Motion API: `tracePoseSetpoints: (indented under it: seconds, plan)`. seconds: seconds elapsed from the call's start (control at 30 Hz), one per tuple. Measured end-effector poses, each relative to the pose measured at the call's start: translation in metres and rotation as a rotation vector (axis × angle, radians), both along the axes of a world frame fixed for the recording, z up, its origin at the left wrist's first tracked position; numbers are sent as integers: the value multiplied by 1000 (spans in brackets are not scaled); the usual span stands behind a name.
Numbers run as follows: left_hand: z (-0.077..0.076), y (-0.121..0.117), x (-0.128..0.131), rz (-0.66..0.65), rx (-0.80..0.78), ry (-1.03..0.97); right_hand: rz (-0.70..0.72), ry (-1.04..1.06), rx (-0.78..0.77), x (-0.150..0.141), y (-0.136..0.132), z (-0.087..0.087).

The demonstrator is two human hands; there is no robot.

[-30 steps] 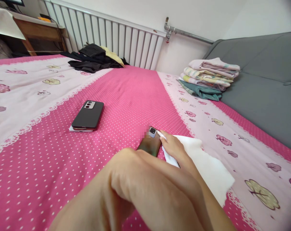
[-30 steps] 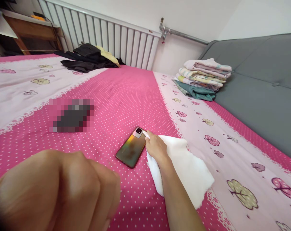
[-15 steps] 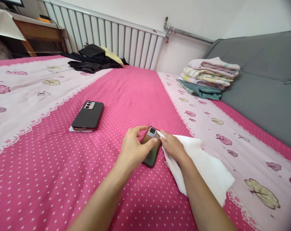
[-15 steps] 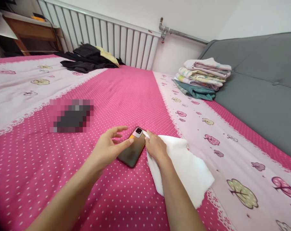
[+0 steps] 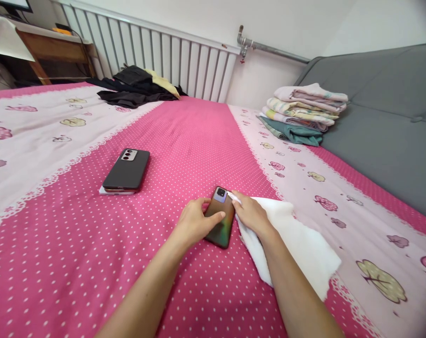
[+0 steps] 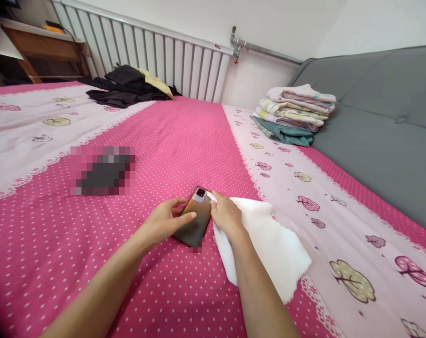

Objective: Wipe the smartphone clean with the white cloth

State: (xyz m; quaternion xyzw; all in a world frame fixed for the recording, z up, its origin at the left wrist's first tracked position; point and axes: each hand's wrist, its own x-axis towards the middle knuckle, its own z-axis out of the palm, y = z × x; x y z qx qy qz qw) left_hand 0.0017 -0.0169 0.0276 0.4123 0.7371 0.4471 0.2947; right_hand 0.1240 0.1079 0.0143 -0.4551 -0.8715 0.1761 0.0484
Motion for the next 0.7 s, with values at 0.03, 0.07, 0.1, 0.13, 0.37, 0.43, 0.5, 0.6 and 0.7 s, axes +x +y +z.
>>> tracePoseSetpoints:
  seconds: [0.03,0.07,0.1,0.13,0.37,0.43,0.5,0.6,0.7]
  plan:
    - [1,-1,0,-14,1,-1,11,8,-1,1,0,0]
    - [2,-2,1,-31,-6,12,24,17,-4,1,1,0]
    - [3,-3,2,-50,-22,41,41,28,-8,2,1,0]
    - [4,-5,3,-68,-42,78,61,39,-13,3,1,0]
    - [10,-8,5,-170,-172,302,247,126,-91,6,-1,4]
    - [11,-7,4,-173,-218,371,281,128,-109,7,-1,6]
    - [11,-7,3,-180,-256,441,306,131,-122,8,-2,7]
    - [12,-8,3,-191,-288,524,350,153,-165,9,-2,8]
    - [13,-8,4,-200,-312,578,352,159,-213,9,-2,8]
